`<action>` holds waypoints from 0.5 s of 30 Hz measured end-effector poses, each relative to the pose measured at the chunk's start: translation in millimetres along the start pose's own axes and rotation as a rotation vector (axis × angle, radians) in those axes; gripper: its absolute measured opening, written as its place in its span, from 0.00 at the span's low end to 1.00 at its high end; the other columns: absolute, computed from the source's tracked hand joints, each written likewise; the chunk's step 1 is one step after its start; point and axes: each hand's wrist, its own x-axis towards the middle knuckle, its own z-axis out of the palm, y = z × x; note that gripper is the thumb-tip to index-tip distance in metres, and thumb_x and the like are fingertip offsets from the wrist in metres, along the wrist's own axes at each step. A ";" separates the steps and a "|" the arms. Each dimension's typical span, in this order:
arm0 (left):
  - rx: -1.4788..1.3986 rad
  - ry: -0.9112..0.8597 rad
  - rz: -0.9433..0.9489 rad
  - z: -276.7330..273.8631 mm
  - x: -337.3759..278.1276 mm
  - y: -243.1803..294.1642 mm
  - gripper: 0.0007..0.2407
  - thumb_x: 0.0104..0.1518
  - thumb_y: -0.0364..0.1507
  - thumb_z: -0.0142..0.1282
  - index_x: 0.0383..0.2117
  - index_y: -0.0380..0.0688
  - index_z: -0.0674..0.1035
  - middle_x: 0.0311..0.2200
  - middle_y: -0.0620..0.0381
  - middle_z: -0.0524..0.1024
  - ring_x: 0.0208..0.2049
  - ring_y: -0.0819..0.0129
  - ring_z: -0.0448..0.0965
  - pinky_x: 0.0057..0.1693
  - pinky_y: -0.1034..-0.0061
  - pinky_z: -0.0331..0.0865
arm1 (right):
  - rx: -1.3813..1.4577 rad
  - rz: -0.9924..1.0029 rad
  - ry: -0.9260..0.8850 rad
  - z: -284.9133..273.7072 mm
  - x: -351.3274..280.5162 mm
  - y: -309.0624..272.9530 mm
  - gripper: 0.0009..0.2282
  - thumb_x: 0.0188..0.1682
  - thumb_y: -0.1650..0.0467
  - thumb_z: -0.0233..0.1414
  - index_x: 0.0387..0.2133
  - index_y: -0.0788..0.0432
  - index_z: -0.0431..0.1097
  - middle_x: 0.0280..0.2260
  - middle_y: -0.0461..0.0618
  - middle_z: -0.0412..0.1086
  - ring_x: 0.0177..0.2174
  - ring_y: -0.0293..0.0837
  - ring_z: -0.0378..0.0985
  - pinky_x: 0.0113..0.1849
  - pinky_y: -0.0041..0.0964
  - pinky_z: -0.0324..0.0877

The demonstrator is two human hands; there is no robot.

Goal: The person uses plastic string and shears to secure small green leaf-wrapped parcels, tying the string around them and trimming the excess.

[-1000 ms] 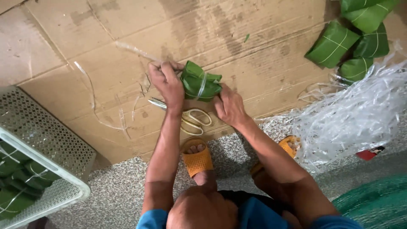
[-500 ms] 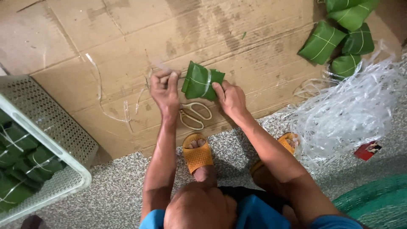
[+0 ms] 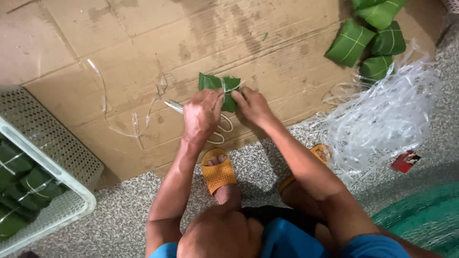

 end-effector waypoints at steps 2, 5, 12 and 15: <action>-0.004 0.015 -0.035 1.8 -2.6 -3.0 0.03 0.61 0.31 0.62 0.35 0.53 0.86 0.27 0.60 0.81 0.32 0.60 0.84 0.38 0.67 0.78 | 0.042 -0.035 -0.043 -18.4 -7.0 -4.0 0.15 0.58 0.61 0.47 0.33 0.62 0.70 0.27 0.70 0.73 0.36 0.70 0.78 0.38 0.64 0.70; -0.042 0.048 -0.042 3.5 -2.0 -6.6 0.03 0.61 0.30 0.62 0.36 0.51 0.86 0.27 0.59 0.80 0.32 0.57 0.83 0.38 0.65 0.78 | 0.070 -0.096 -0.114 -50.9 -13.2 -29.8 0.11 0.56 0.67 0.51 0.30 0.64 0.71 0.25 0.69 0.72 0.32 0.62 0.78 0.36 0.59 0.70; -0.156 0.081 0.081 -3.0 5.7 -8.7 0.04 0.57 0.26 0.64 0.34 0.51 0.86 0.29 0.57 0.82 0.33 0.56 0.83 0.41 0.68 0.78 | 0.003 -0.292 -0.383 -83.3 2.1 -106.8 0.10 0.54 0.70 0.52 0.26 0.65 0.68 0.18 0.57 0.68 0.22 0.48 0.70 0.28 0.46 0.68; -0.160 0.086 0.033 7.5 -0.9 -14.8 0.02 0.56 0.25 0.62 0.27 0.43 0.83 0.24 0.49 0.78 0.29 0.46 0.80 0.36 0.60 0.74 | -0.166 -0.337 -0.446 -63.0 20.0 -105.7 0.12 0.56 0.69 0.49 0.23 0.61 0.67 0.16 0.50 0.67 0.20 0.48 0.71 0.26 0.44 0.68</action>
